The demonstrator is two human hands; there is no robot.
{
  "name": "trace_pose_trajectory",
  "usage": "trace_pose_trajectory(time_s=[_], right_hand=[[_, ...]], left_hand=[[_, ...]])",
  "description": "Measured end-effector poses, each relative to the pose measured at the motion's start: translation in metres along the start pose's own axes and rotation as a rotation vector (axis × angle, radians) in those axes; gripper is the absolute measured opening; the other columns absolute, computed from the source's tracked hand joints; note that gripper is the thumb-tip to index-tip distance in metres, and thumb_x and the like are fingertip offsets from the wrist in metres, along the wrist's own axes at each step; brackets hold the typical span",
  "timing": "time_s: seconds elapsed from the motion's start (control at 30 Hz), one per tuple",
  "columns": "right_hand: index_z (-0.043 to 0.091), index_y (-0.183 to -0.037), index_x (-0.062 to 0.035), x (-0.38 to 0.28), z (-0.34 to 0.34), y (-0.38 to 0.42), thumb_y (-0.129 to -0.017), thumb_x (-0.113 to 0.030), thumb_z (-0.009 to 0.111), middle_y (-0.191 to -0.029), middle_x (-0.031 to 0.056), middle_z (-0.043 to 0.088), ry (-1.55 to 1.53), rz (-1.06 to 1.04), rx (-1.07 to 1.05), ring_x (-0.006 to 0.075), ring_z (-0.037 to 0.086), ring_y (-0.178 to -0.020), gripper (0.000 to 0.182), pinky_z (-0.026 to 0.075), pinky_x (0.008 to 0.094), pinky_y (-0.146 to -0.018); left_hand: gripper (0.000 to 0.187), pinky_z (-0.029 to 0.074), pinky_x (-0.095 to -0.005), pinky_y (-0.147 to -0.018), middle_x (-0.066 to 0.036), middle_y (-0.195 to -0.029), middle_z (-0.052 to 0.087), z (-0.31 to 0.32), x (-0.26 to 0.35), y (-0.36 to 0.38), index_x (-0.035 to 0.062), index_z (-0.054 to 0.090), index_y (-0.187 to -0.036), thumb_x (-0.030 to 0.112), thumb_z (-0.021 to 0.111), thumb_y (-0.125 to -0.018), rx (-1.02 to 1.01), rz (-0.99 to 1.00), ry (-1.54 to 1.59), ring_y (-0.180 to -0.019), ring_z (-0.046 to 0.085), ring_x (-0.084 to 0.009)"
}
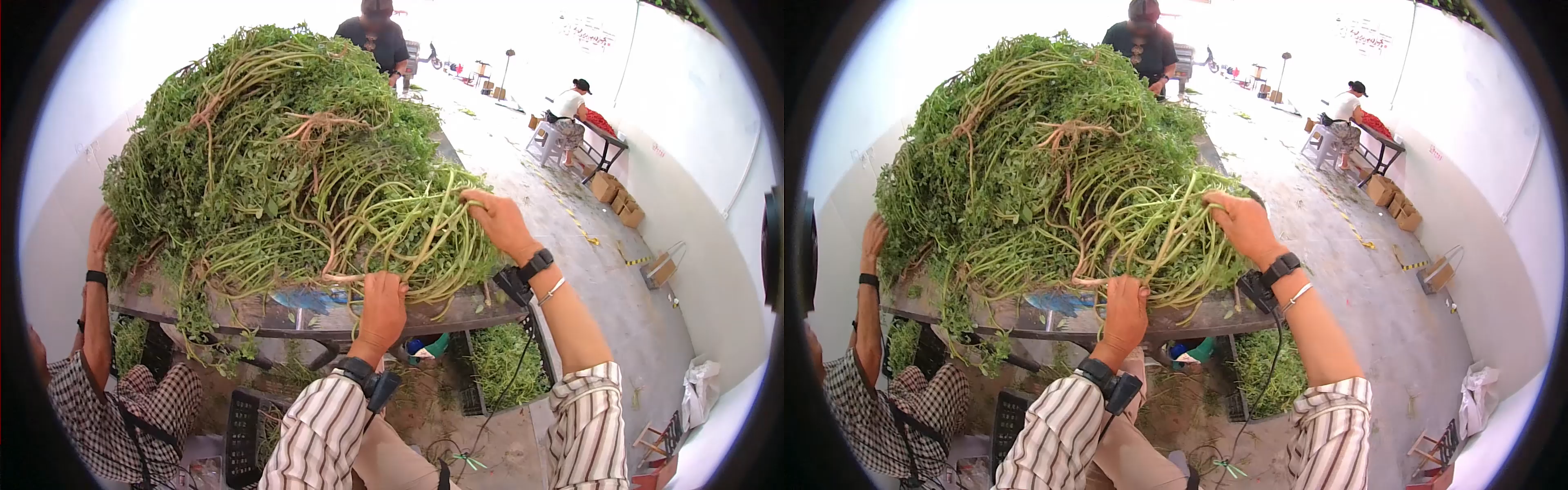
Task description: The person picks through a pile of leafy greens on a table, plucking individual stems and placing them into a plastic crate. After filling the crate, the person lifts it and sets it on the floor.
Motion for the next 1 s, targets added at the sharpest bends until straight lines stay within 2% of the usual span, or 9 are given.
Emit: trace_pose_trajectory(time_s=[0.03, 0.1, 0.17, 0.43, 0.53, 0.63, 0.7, 0.77, 1.0], right_hand=[[0.064, -0.111, -0.0129, -0.014, -0.017, -0.001, -0.087, -0.018, 0.058, -0.095, 0.0156, 0.067, -0.048, -0.084, 0.061, 0.0351, 0.064, -0.086, 0.025, 0.051, 0.0419, -0.073], [0.065, -0.109, -0.0123, -0.032, -0.034, -0.004, -0.087, -0.019, 0.059, -0.095, 0.0141, 0.068, 0.03, -0.057, 0.04, 0.0344, 0.064, -0.085, 0.024, 0.051, 0.0408, -0.074], [0.065, -0.108, -0.0114, -0.059, -0.047, -0.005, -0.087, -0.019, 0.06, -0.097, 0.0135, 0.068, 0.104, -0.259, 0.114, 0.0332, 0.064, -0.085, 0.023, 0.051, 0.0404, -0.074], [0.061, -0.106, -0.0086, -0.064, -0.063, 0.011, -0.085, -0.015, 0.062, -0.094, 0.0102, 0.062, 0.249, -0.183, 0.029, 0.0331, 0.062, -0.081, 0.022, 0.05, 0.0405, -0.069], [0.056, -0.105, -0.0062, -0.056, -0.062, 0.027, -0.085, -0.011, 0.058, -0.095, 0.0112, 0.06, 0.296, -0.278, -0.014, 0.0345, 0.061, -0.077, 0.021, 0.049, 0.0445, -0.067], [0.056, -0.104, -0.0067, -0.042, -0.066, 0.042, -0.086, -0.011, 0.057, -0.093, 0.0111, 0.059, 0.366, -0.273, 0.0, 0.0343, 0.061, -0.076, 0.018, 0.05, 0.0447, -0.067], [0.056, -0.102, -0.0067, -0.037, -0.064, 0.047, -0.085, -0.011, 0.056, -0.091, 0.0116, 0.058, 0.394, -0.234, -0.039, 0.0339, 0.061, -0.075, 0.017, 0.05, 0.0437, -0.065], [0.055, -0.1, -0.006, -0.032, -0.058, 0.052, -0.084, -0.012, 0.058, -0.089, 0.0124, 0.057, 0.437, -0.247, -0.097, 0.0334, 0.061, -0.074, 0.018, 0.051, 0.0426, -0.064], [0.053, -0.088, -0.0057, -0.013, -0.054, 0.055, -0.084, -0.018, 0.058, -0.079, 0.0139, 0.057, 0.438, -0.184, -0.081, 0.036, 0.058, -0.071, 0.014, 0.047, 0.0461, -0.062]], left_hand=[[0.009, 0.035, -0.0487, -0.082, -0.02, -0.095, 0.047, 0.001, 0.0, 0.0, -0.0001, 0.047, -0.097, 0.005, 0.05, -0.09, 0.002, -0.005, 0.01, -0.091, 0.042, -0.0395], [0.009, 0.035, -0.0485, -0.082, -0.02, -0.094, 0.047, 0.0, -0.001, 0.0, -0.0003, 0.047, -0.097, 0.005, 0.049, -0.091, 0.005, -0.008, 0.039, -0.09, 0.042, -0.0396], [0.009, 0.035, -0.0485, -0.082, -0.02, -0.094, 0.046, -0.001, -0.001, 0.0, -0.0001, 0.047, -0.097, 0.005, 0.049, -0.091, 0.014, -0.001, 0.028, -0.09, 0.042, -0.0395], [0.009, 0.035, -0.0487, -0.081, -0.019, -0.094, 0.046, -0.002, 0.0, 0.001, 0.0007, 0.046, -0.097, 0.006, 0.05, -0.091, 0.039, 0.01, 0.021, -0.09, 0.042, -0.0391], [0.008, 0.035, -0.0489, -0.081, -0.019, -0.093, 0.045, -0.003, 0.002, 0.001, 0.0008, 0.046, -0.096, 0.006, 0.05, -0.091, 0.046, 0.02, 0.024, -0.089, 0.042, -0.0391], [0.01, 0.033, -0.0479, -0.077, -0.018, -0.089, 0.042, -0.005, 0.003, -0.003, 0.0005, 0.043, -0.091, 0.009, 0.046, -0.094, 0.061, 0.041, 0.035, -0.083, 0.039, -0.0385], [0.008, 0.035, -0.0489, -0.081, -0.019, -0.094, 0.045, 0.001, 0.0, 0.0, 0.0009, 0.046, -0.095, 0.005, 0.05, -0.091, 0.002, 0.004, 0.007, -0.09, 0.042, -0.039], [0.008, 0.035, -0.0487, -0.081, -0.019, -0.093, 0.046, -0.003, 0.002, -0.001, 0.0011, 0.046, -0.095, 0.005, 0.051, -0.09, 0.028, 0.012, 0.003, -0.089, 0.042, -0.0387], [0.007, 0.034, -0.0473, -0.077, -0.019, -0.088, 0.044, -0.002, 0.007, -0.002, 0.0003, 0.045, -0.092, 0.007, 0.047, -0.093, 0.049, 0.068, 0.013, -0.084, 0.039, -0.0382]])
Point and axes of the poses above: each hand's wrist, its own y-axis away from the middle knuckle, its own z-axis out of the palm, x = y × z, the point moved 10 cm from there along -y, towards the middle knuckle
